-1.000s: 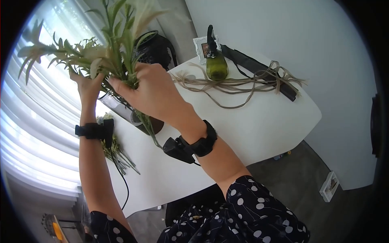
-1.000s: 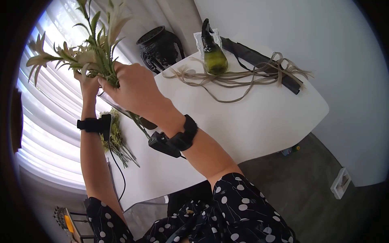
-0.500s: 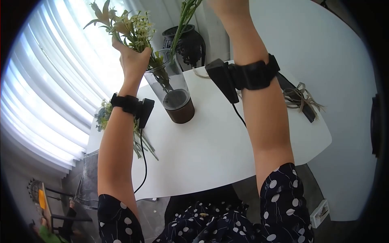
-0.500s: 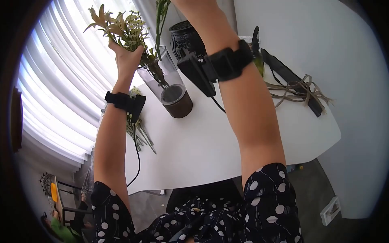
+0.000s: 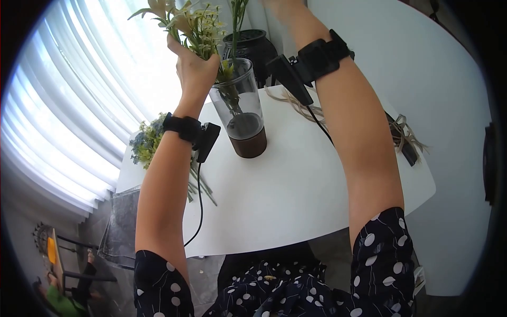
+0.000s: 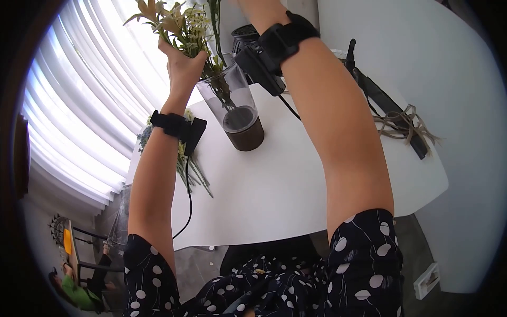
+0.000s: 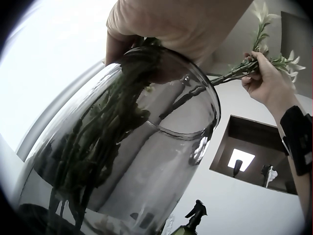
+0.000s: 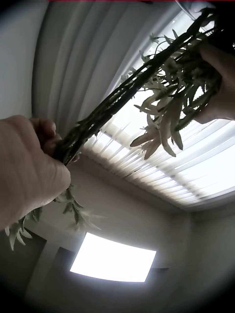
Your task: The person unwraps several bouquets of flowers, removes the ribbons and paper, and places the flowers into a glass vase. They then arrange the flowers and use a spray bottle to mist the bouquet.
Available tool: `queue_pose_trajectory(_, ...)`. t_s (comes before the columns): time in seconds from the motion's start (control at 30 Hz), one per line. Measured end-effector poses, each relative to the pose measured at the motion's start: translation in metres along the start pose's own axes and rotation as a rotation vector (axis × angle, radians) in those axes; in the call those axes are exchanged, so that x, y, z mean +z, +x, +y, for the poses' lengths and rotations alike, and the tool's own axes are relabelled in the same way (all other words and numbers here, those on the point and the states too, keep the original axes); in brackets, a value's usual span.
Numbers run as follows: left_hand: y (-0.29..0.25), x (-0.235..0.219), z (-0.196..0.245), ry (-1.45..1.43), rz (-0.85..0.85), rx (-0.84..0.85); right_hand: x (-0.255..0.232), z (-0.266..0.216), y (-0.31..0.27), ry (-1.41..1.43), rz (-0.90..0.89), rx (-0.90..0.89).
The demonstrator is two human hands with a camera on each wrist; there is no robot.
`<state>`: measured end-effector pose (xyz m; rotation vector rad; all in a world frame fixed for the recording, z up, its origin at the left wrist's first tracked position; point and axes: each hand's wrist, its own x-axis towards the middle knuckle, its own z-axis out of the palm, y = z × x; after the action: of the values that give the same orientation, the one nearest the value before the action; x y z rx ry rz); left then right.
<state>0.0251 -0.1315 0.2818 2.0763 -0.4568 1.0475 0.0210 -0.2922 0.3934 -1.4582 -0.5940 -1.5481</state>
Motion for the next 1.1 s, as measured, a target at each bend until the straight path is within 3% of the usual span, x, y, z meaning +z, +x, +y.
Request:
queue_pose_trajectory(0.07,0.001,0.002,-0.003,0.018,0.005,-0.020,0.007,0.018,-0.026,-0.057,0.007,0.011)
queue_pose_trajectory(0.13,0.000,0.002,-0.003,0.013,0.012,-0.013,0.007,0.032,-0.055,-0.120,-0.210,0.128)
queue_pose_trajectory(0.2,0.001,0.002,-0.004,0.011,0.008,-0.014,0.007,0.037,-0.081,-0.235,-0.276,0.089)
queue_pose_trajectory(0.3,0.000,0.001,-0.002,-0.013,0.011,-0.010,0.002,0.031,-0.104,-0.260,-0.465,0.336)
queue_pose_trajectory(0.4,0.000,0.003,-0.005,0.006,0.028,0.020,-0.002,0.031,-0.116,-0.168,-0.556,0.423)
queue_pose_trajectory(0.63,0.001,0.006,-0.011,-0.017,0.049,0.034,-0.012,0.048,-0.124,-0.228,-0.649,0.394)
queue_pose_trajectory(0.7,0.001,0.008,-0.013,-0.036,0.070,0.045,-0.018,0.042,-0.119,0.068,-0.627,0.301)
queue_pose_trajectory(0.73,0.001,0.008,-0.014,-0.051,0.070,0.051,-0.020,0.039,-0.115,0.071,-0.630,0.279)
queue_pose_trajectory(0.8,-0.001,0.004,-0.005,-0.100,0.055,-0.002,-0.025,0.032,-0.110,0.149,-0.502,0.424)
queue_pose_trajectory(0.83,0.000,0.006,-0.008,-0.084,0.083,0.020,-0.027,0.030,-0.108,0.196,-0.484,0.382)
queue_pose_trajectory(0.93,0.000,0.008,-0.011,-0.068,0.114,0.024,-0.027,0.029,-0.112,0.026,-0.593,0.444)
queue_pose_trajectory(1.1,-0.004,0.002,0.001,-0.161,0.084,-0.049,-0.025,0.026,-0.122,-0.042,-0.575,0.501)
